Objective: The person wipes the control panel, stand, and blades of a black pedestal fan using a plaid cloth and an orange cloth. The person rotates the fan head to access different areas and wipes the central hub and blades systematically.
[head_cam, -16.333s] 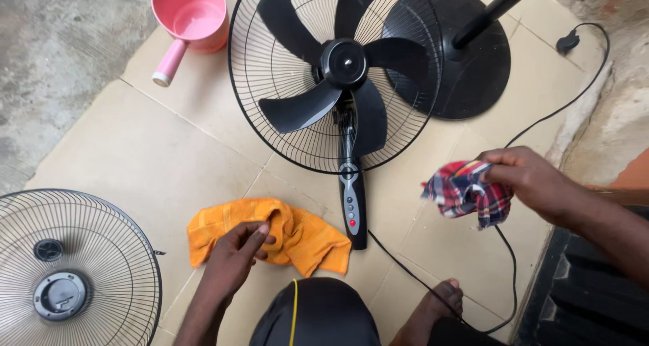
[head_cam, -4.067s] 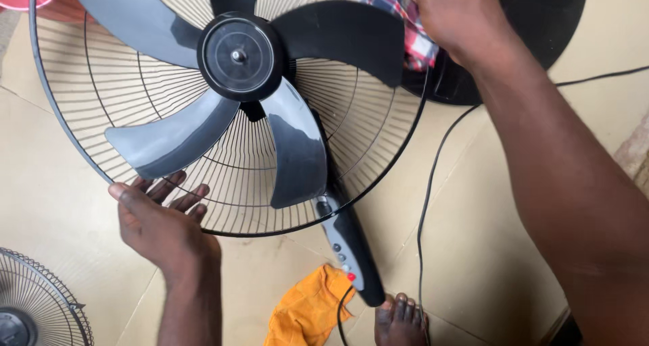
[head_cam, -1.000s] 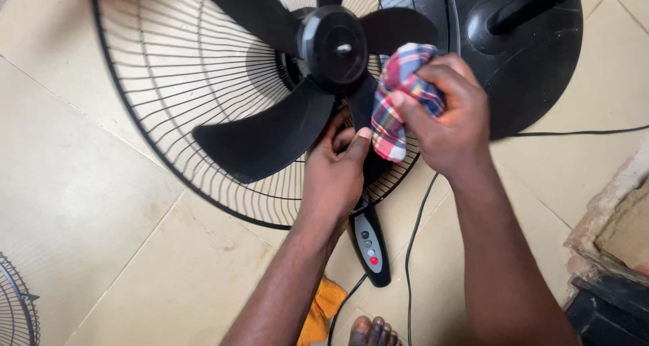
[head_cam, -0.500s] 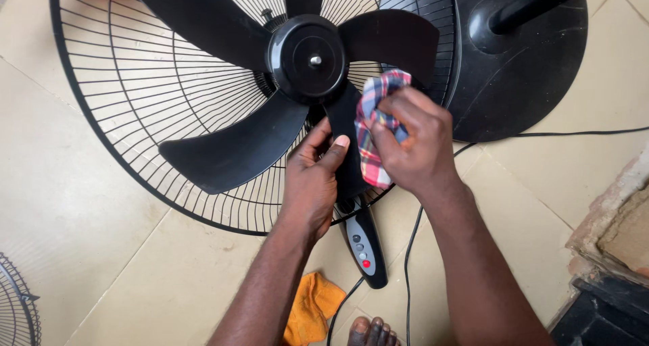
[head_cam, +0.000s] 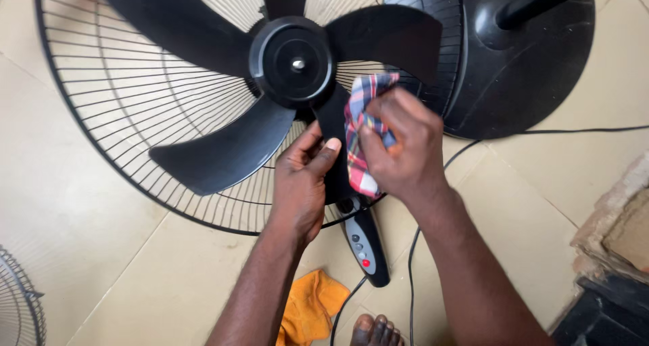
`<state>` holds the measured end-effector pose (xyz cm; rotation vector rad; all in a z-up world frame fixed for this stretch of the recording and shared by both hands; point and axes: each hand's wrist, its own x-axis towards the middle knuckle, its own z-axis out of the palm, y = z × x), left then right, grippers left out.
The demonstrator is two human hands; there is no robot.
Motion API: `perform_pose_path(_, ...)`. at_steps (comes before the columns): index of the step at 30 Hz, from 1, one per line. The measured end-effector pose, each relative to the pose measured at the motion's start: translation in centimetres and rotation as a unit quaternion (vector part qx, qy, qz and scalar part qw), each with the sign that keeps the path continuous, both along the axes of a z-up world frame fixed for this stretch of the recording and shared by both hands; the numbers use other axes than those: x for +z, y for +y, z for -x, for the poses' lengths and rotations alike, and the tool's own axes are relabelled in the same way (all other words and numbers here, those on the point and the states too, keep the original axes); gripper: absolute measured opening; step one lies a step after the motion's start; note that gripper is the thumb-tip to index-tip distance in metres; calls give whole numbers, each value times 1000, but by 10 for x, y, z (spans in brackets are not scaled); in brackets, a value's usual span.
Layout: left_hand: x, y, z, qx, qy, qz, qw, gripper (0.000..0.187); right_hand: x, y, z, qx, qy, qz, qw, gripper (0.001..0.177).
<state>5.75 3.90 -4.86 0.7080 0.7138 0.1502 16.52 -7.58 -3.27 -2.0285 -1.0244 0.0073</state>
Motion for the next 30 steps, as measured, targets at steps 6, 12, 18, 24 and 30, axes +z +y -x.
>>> perform_pose_path(6, 3, 3, -2, 4, 3, 24, 1000, 41, 6, 3, 14, -24, 46, 0, 999, 11)
perform_pose_path(12, -13, 1, 4, 25, -17, 45, 999, 41, 2, -25, 58, -31, 76, 46, 996, 17)
perform_pose_path(18, -3, 4, 0, 35, -24, 38, 998, 41, 0, -51, 76, -4, 141, 71, 987, 19)
perform_pose_path(24, 1, 6, -1, 47, -3, 51, 998, 42, 13, -78, 45, -129, 302, -171, 929, 20)
perform_pose_path(30, 10, 6, -4, 34, 40, 36, 998, 47, 27, -36, 4, -209, 136, -150, 957, 34)
